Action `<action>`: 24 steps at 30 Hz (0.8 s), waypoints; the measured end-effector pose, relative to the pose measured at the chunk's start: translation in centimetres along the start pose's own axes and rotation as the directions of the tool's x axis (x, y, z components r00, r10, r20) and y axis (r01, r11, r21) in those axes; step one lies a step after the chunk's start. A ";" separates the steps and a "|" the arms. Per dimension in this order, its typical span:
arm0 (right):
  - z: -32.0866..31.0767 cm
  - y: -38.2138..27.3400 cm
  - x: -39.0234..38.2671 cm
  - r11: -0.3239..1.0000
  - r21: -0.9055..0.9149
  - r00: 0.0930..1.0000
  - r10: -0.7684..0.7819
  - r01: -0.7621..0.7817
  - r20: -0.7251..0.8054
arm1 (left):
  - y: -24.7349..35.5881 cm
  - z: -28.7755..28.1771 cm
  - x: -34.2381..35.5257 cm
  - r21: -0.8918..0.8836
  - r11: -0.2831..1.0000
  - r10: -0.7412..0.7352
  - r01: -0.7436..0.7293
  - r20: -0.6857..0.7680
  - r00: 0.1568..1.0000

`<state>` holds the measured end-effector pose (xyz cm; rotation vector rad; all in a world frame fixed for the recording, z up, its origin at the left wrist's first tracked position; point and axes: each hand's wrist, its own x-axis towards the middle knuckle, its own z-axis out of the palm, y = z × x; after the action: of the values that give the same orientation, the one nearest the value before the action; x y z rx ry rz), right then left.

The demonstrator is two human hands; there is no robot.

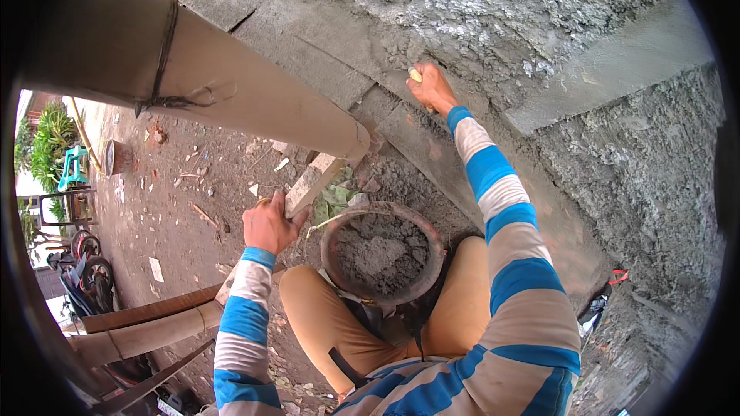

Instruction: The person scoops cement from a bucket using a trowel and applies it to a concrete wall, smoothing the surface. The person repeatedly scoops and spreads the cement along a horizontal section of the wall.

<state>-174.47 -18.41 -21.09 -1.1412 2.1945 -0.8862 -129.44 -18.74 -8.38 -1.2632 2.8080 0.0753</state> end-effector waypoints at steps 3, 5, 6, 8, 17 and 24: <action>-3.6 1.1 -6.4 0.990 -0.016 0.989 -0.142 0.142 -0.049 | 0.6 -0.4 0.1 -0.014 1.000 -0.004 0.004 0.000 1.000; -6.3 -0.2 -11.6 0.990 -0.006 0.990 -0.139 0.140 0.031 | -0.1 -0.6 -0.5 0.002 1.000 -0.005 0.005 -0.002 1.000; -8.4 -1.5 -14.3 0.994 -0.013 0.990 -0.111 0.112 0.089 | -0.4 -0.6 -0.5 -0.004 1.000 -0.015 0.015 0.013 1.000; -11.0 -2.9 -19.7 0.990 -0.061 0.982 -0.119 0.129 0.146 | -0.7 -0.1 -0.6 -0.012 1.000 0.020 -0.021 -0.030 0.999; -13.0 -8.0 -34.4 0.976 -0.062 0.853 -0.152 0.211 0.500 | 0.0 -1.0 -0.4 -0.029 1.000 0.006 -0.004 0.050 0.999; -4.9 -8.8 -38.4 0.372 -0.627 0.729 -0.353 0.685 0.587 | -0.1 -0.6 -0.7 -0.011 1.000 -0.014 0.014 0.037 0.999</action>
<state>-153.45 11.75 -6.09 -2.3537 1.8899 0.3090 -128.94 -18.35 -7.75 -1.2701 2.7715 0.1126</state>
